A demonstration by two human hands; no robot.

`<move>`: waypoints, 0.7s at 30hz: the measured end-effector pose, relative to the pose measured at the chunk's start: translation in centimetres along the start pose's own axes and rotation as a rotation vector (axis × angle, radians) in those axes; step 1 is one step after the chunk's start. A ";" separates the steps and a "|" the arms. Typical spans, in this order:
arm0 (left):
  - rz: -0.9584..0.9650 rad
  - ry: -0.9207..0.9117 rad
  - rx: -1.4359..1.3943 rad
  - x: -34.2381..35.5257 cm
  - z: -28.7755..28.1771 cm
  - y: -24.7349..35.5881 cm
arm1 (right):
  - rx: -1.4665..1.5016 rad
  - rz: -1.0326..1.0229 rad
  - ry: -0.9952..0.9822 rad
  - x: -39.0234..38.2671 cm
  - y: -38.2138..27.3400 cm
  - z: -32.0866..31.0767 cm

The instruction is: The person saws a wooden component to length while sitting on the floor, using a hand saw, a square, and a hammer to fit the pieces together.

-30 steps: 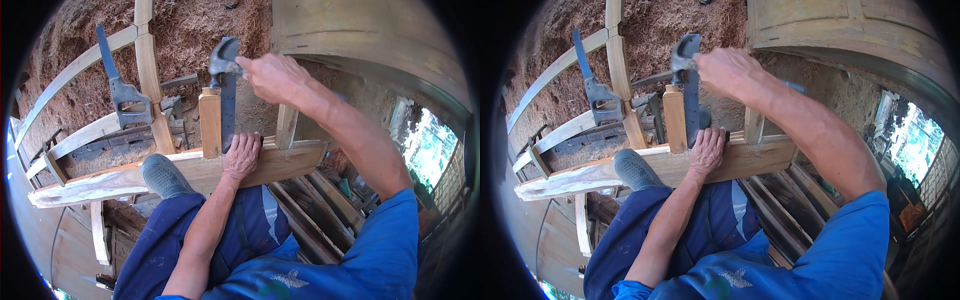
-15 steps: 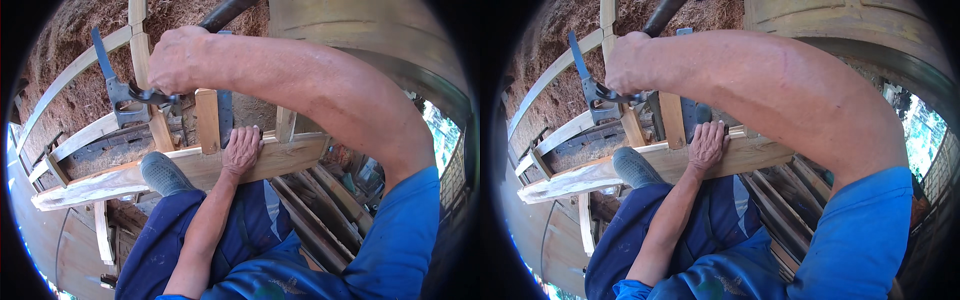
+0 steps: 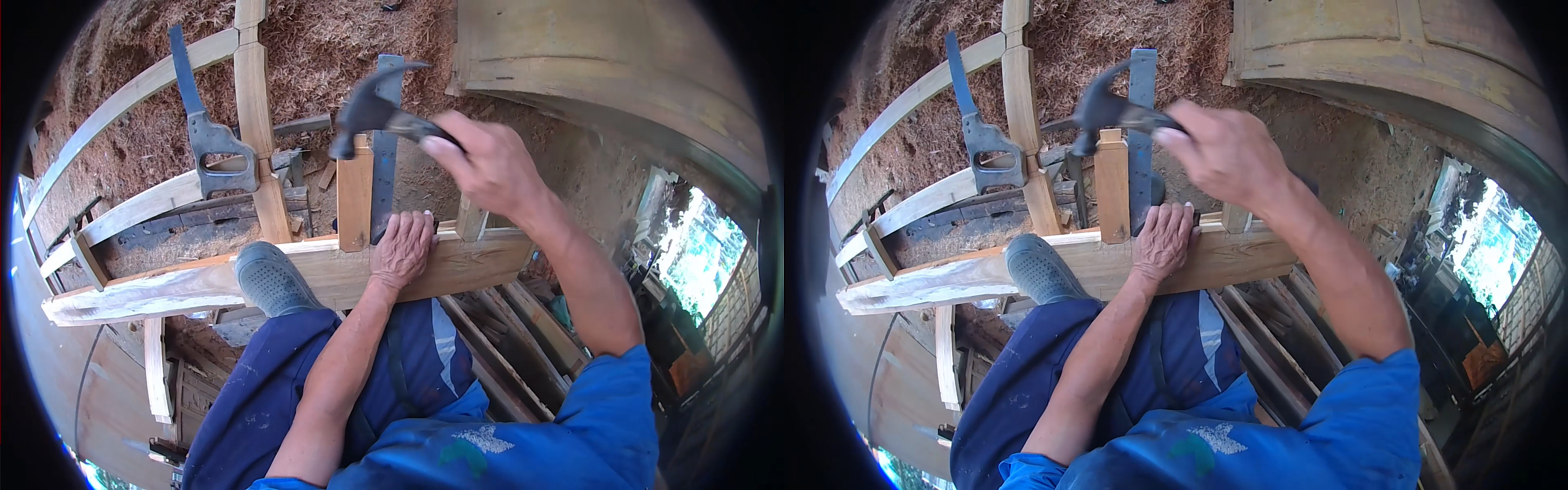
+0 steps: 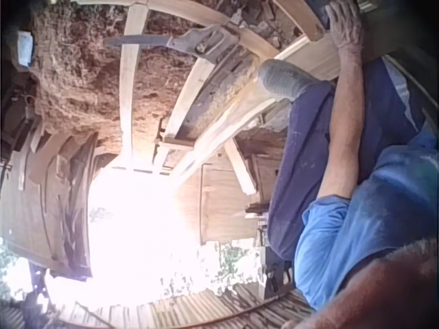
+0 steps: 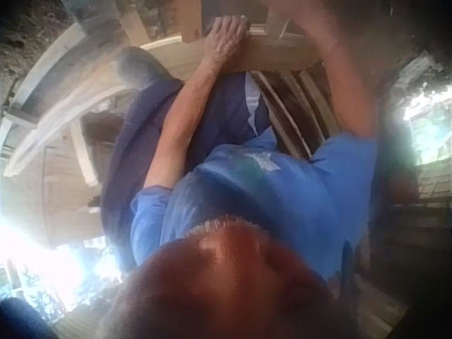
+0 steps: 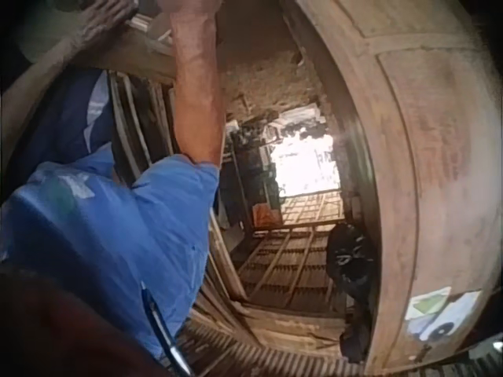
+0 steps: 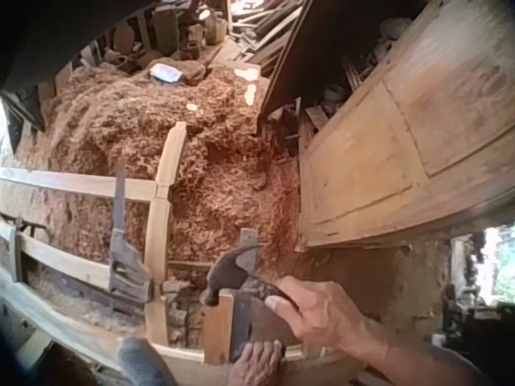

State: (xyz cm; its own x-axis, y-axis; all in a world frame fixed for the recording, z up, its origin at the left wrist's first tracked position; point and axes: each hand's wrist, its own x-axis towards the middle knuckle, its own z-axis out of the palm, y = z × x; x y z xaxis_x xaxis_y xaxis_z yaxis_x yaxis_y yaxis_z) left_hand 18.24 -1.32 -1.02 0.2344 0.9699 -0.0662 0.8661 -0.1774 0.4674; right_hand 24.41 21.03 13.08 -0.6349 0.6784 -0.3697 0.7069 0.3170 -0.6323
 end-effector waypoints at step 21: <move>0.022 -0.144 0.001 0.0 -1.3 -0.2 | 0.211 0.877 0.218 -21.8 4.6 13.2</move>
State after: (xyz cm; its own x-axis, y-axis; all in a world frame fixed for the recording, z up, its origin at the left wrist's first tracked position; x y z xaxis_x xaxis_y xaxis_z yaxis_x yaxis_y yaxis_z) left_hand 17.53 -1.04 0.05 0.3140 0.9318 -0.1822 0.8607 -0.1984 0.4688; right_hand 37.37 -1.01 9.23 0.1880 0.7347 -0.6519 0.8218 -0.4811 -0.3052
